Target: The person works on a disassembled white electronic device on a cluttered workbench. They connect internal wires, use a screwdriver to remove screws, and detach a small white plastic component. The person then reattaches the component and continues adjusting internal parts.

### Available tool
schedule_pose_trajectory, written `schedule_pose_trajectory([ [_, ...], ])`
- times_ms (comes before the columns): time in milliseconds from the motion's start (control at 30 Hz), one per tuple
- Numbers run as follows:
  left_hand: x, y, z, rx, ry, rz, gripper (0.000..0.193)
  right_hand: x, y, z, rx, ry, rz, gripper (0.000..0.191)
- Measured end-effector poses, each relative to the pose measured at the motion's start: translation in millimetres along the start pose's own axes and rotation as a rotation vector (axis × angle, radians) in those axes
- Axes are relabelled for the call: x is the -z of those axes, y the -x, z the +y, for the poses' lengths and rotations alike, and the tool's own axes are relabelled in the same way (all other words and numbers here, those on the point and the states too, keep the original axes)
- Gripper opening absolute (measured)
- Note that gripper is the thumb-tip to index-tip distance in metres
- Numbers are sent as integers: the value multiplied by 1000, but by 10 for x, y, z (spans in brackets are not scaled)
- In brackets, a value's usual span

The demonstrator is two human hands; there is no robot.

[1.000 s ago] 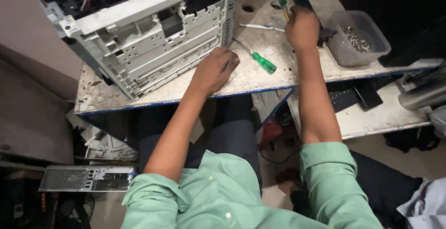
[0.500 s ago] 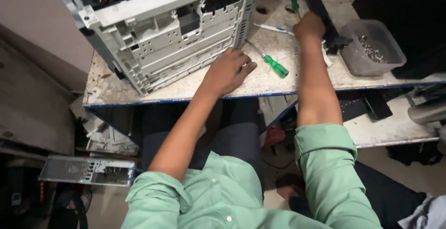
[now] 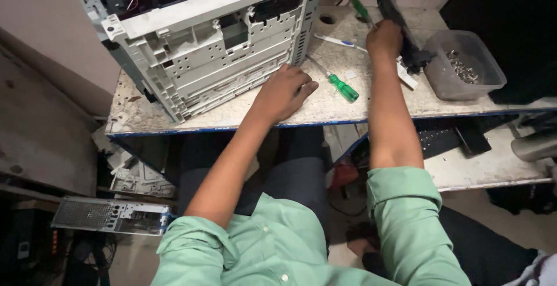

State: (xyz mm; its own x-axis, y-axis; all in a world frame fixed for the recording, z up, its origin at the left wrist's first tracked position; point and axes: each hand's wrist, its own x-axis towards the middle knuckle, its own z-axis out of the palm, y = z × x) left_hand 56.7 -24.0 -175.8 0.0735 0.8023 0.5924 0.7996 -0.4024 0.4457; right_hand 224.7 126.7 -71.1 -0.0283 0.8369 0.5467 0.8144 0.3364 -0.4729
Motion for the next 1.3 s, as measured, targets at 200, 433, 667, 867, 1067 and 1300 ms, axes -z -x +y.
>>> schedule_pose_trajectory([
  [200,-15,20,-26,-14,5,10,35,-25,-74,83,48,-300,139,25],
  [433,-11,-14,-51,-34,62,56,28,62,-19,213,-375,-1394,-252,19],
  [667,39,23,-75,-44,134,122,28,-233,230,40,132,-1680,-355,14],
  [867,27,-33,-119,-24,206,224,29,-433,417,-149,393,-1386,-245,19],
  [1067,39,-14,-93,-18,167,185,30,-350,383,-282,591,-1082,-25,14],
  [1300,41,-58,-56,-2,144,181,31,-241,343,-434,684,-1022,12,10],
])
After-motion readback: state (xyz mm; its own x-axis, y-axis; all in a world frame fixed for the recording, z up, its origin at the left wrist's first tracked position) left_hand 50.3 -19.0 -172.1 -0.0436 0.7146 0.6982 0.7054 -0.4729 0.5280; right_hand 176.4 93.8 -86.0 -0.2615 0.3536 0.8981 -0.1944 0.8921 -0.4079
